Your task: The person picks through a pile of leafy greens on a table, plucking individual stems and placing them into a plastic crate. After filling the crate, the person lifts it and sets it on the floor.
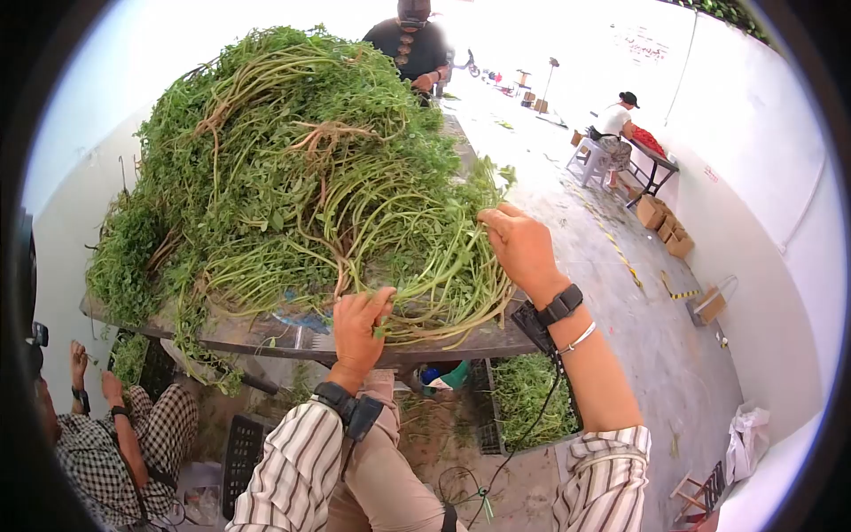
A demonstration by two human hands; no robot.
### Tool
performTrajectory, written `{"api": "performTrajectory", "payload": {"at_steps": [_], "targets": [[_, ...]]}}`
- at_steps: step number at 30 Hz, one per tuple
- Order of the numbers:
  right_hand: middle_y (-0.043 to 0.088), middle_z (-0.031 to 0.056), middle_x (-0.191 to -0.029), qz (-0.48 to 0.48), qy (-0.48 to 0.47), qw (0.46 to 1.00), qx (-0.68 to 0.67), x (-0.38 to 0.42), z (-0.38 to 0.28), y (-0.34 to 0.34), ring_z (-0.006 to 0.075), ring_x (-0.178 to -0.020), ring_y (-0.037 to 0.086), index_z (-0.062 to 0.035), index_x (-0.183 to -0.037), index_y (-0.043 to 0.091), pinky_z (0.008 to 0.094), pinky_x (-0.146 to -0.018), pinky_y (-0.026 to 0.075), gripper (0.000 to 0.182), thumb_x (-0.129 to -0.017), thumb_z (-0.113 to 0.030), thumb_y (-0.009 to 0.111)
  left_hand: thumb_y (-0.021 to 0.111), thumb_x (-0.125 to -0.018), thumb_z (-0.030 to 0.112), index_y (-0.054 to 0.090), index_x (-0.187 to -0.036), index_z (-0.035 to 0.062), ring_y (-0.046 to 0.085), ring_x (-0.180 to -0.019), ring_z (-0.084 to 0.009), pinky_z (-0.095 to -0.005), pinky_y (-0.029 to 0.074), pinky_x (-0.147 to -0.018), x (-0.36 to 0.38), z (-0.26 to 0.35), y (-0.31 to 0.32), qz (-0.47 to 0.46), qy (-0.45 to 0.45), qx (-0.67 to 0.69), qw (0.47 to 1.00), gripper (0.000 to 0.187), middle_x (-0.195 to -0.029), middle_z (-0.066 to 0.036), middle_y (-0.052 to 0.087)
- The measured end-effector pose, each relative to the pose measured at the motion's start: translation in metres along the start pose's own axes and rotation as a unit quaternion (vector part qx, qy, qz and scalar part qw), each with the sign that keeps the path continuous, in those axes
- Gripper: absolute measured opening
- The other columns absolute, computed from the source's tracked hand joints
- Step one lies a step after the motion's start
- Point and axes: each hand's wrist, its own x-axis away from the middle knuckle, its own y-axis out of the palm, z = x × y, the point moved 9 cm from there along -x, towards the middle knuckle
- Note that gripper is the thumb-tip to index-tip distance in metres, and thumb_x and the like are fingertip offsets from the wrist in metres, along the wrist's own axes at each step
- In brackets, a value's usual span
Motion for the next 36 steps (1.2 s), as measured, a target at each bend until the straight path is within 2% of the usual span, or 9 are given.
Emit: {"api": "performTrajectory", "payload": {"at_steps": [5,8,10,15,18,24,26,29,36], "targets": [[0.062,0.0096,-0.087,-0.006,0.004,1.000,0.018,0.005,0.000,0.006,0.0323,-0.073,0.062,-0.0117,-0.099,0.066,0.0395,-0.063,0.051,0.019,-0.082,-0.007,0.059,0.065,-0.087,0.018,0.065,-0.110,0.0179,0.044,-0.080,-0.0253,-0.0419,0.033,-0.074,0.002,0.002,0.001,-0.018,0.017,-0.030,0.999,0.023,-0.081,-0.002,0.049],[0.060,0.0115,-0.085,0.006,-0.001,1.000,0.024,0.007,0.005,0.011,0.0337,-0.072,0.061,-0.0116,-0.097,0.066,0.0405,-0.062,0.050,0.017,-0.083,-0.007,0.058,0.066,-0.087,0.018,0.066,-0.107,0.0170,0.046,-0.083,-0.0258,-0.0427,0.034,-0.076,0.001,0.003,0.002,-0.012,0.012,0.000,1.000,0.020,-0.084,-0.002,0.052],[0.060,0.0129,-0.082,-0.058,0.033,0.996,0.065,0.012,0.014,0.030,0.0331,-0.073,0.060,-0.0075,-0.096,0.067,0.0401,-0.064,0.049,0.022,-0.079,0.000,0.057,0.068,-0.083,0.014,0.068,-0.100,0.0141,0.049,-0.088,-0.0266,-0.0427,0.036,-0.077,0.001,0.001,-0.002,0.019,0.005,0.017,1.000,0.016,-0.089,-0.002,0.055],[0.060,0.0149,-0.080,-0.141,0.068,0.983,0.093,0.035,0.042,0.065,0.0347,-0.077,0.060,-0.0066,-0.096,0.069,0.0433,-0.070,0.051,0.024,-0.079,-0.003,0.053,0.069,-0.077,0.007,0.068,-0.092,0.0106,0.051,-0.089,-0.0280,-0.0428,0.038,-0.077,-0.001,0.005,0.002,-0.002,0.024,0.026,0.999,0.016,-0.091,-0.003,0.058],[0.060,0.0155,-0.088,-0.165,0.110,0.979,0.039,0.036,0.041,0.063,0.0344,-0.085,0.060,-0.0081,-0.102,0.069,0.0441,-0.074,0.050,0.026,-0.081,-0.006,0.053,0.068,-0.074,0.005,0.067,-0.091,0.0099,0.051,-0.087,-0.0282,-0.0427,0.039,-0.077,-0.004,0.005,0.000,-0.013,0.022,0.026,0.999,0.018,-0.090,-0.004,0.058],[0.059,0.0145,-0.084,-0.229,0.020,0.972,-0.050,0.022,0.008,0.078,0.0341,-0.081,0.059,-0.0083,-0.106,0.067,0.0434,-0.073,0.050,0.032,-0.077,-0.004,0.054,0.065,-0.073,0.000,0.064,-0.093,0.0091,0.049,-0.083,-0.0290,-0.0432,0.039,-0.073,-0.001,0.005,0.002,-0.012,0.020,0.039,0.999,0.021,-0.088,-0.005,0.057],[0.058,0.0135,-0.087,-0.294,-0.004,0.955,0.040,0.030,0.003,0.095,0.0344,-0.081,0.059,-0.0098,-0.107,0.066,0.0441,-0.072,0.050,0.032,-0.077,-0.005,0.056,0.064,-0.073,-0.001,0.063,-0.093,0.0090,0.048,-0.083,-0.0294,-0.0434,0.039,-0.073,-0.002,0.002,0.003,-0.023,0.004,0.034,0.999,0.023,-0.088,-0.006,0.056],[0.057,0.0136,-0.088,-0.303,-0.011,0.952,0.045,0.035,0.000,0.103,0.0351,-0.081,0.059,-0.0101,-0.105,0.067,0.0450,-0.071,0.050,0.029,-0.078,-0.005,0.058,0.062,-0.072,-0.001,0.061,-0.094,0.0082,0.047,-0.082,-0.0300,-0.0431,0.039,-0.073,-0.003,0.002,0.005,-0.026,0.001,0.039,0.999,0.024,-0.088,-0.007,0.054],[0.049,0.0135,-0.089,-0.206,-0.084,0.971,0.084,0.020,-0.028,0.072,0.0330,-0.073,0.058,-0.0016,-0.083,0.055,0.0430,-0.063,0.050,0.004,-0.080,-0.004,0.056,0.060,-0.070,-0.001,0.057,-0.096,0.0050,0.043,-0.080,-0.0312,-0.0419,0.037,-0.072,-0.003,0.004,0.007,-0.031,0.020,-0.018,0.999,0.027,-0.084,-0.011,0.046]]}}
